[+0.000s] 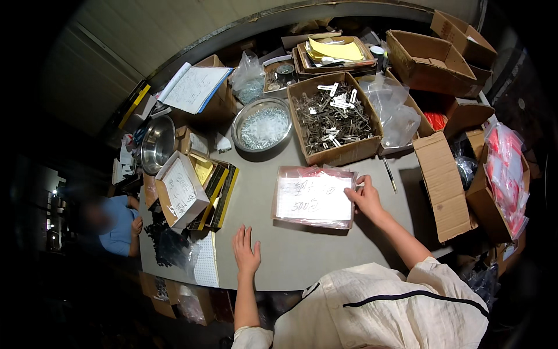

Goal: The person writes on a label, places it on a box, and then sorts small white plastic pieces from a metal bowl onto the table. They handle the pieces one by one, separating them into a pile.

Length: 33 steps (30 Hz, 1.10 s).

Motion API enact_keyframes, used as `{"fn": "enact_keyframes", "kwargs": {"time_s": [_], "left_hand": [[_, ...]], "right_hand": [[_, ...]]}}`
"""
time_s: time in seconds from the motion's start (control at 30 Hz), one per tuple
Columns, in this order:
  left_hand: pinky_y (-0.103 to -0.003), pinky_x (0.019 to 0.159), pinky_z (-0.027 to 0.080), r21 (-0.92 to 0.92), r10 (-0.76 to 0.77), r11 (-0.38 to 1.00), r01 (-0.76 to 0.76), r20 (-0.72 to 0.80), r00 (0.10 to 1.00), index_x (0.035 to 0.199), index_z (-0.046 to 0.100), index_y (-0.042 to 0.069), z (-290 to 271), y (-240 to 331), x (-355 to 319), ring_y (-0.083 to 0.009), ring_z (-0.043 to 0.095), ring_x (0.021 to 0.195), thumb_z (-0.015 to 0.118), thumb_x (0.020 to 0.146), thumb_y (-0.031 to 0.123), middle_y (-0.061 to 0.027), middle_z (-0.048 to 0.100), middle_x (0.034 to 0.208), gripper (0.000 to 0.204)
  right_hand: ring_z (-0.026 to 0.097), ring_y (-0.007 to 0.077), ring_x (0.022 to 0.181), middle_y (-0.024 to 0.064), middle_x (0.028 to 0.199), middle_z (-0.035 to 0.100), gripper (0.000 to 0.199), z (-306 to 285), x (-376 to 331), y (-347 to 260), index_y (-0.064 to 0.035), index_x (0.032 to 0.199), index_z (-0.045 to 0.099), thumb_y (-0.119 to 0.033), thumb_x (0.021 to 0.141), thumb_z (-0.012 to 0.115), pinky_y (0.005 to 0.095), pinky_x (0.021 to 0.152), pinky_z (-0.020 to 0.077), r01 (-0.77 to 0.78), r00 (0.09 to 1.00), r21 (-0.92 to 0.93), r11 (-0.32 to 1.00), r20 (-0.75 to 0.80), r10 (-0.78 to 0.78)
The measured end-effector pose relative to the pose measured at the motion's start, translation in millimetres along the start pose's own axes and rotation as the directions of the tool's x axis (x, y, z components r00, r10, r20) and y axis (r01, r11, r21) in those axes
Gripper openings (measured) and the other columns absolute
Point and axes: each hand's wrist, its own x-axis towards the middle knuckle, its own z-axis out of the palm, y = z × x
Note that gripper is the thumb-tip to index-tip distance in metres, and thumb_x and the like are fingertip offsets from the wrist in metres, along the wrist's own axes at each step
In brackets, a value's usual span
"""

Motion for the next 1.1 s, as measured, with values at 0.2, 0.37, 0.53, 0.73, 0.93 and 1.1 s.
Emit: {"fn": "enact_keyframes", "kwargs": {"time_s": [0.2,0.37,0.53,0.73,0.93,1.1], "left_hand": [[-0.054,0.122,0.028,-0.053,-0.049,0.998,0.041,-0.149,0.988,0.147,0.050,0.005,26.6,-20.3,-7.5,-0.0391,0.045,0.140,0.063,0.094,0.013,-0.0173,0.043,0.158,0.055],[-0.051,0.115,0.036,-0.623,-0.453,0.765,0.162,-0.342,0.823,0.143,0.054,0.003,39.9,87.9,5.2,-0.0395,0.045,0.138,0.062,0.094,0.006,-0.0227,0.044,0.153,0.050],[-0.060,0.121,0.021,-0.268,-0.060,0.963,-0.002,-0.222,0.973,0.148,0.046,0.000,38.8,166.4,19.5,-0.0516,0.028,0.145,0.065,0.092,0.013,-0.0290,0.029,0.160,0.060],[-0.063,0.120,0.022,-0.190,0.094,0.974,-0.119,-0.136,0.986,0.145,0.050,0.002,40.0,125.8,52.7,-0.0563,0.022,0.147,0.054,0.083,-0.002,-0.0334,0.029,0.157,0.062],[-0.058,0.122,0.026,-0.158,0.324,0.931,-0.329,-0.060,0.944,0.133,0.067,0.013,2.4,67.4,100.6,-0.0518,0.032,0.145,0.052,0.083,-0.005,-0.0296,0.039,0.156,0.055],[-0.059,0.121,0.026,-0.051,0.370,0.925,-0.377,-0.116,0.922,0.134,0.065,0.011,-9.1,72.6,114.2,-0.0510,0.035,0.142,0.058,0.086,-0.001,-0.0284,0.040,0.154,0.051]], "right_hand": [[0.066,0.0298,0.058,0.0131,0.071,0.065,0.045,28.3,-21.3,-27.6,0.0004,0.112,0.046,-0.034,0.096,0.072,0.0405,0.055,0.0525,-0.060,0.931,0.065,0.996,0.363,0.032],[0.064,0.0422,0.086,0.0185,0.095,0.065,0.040,34.2,8.0,-36.5,-0.0002,0.108,0.058,-0.033,0.091,0.074,0.0498,0.076,0.0509,0.430,0.902,-0.228,0.874,0.067,-0.427],[0.058,0.0420,0.102,0.0194,0.109,0.059,0.031,53.8,35.9,-56.0,-0.0034,0.107,0.058,-0.022,0.088,0.073,0.0503,0.085,0.0467,0.607,0.789,-0.312,0.731,0.121,-0.603],[0.066,0.0422,0.080,0.0182,0.087,0.068,0.017,66.8,51.8,-41.8,-0.0027,0.099,0.061,-0.020,0.097,0.064,0.0496,0.070,0.0522,0.574,0.815,-0.354,0.738,0.163,-0.556],[0.070,0.0389,0.077,0.0185,0.082,0.072,0.019,60.0,27.6,-33.2,-0.0036,0.102,0.065,-0.022,0.098,0.060,0.0472,0.070,0.0543,0.431,0.901,-0.124,0.894,0.108,-0.420],[0.072,0.0187,0.067,0.0095,0.080,0.074,0.016,52.1,9.0,-40.2,-0.0019,0.105,0.064,-0.016,0.098,0.062,0.0317,0.062,0.0564,0.080,0.990,0.426,0.901,0.074,-0.123]]}}
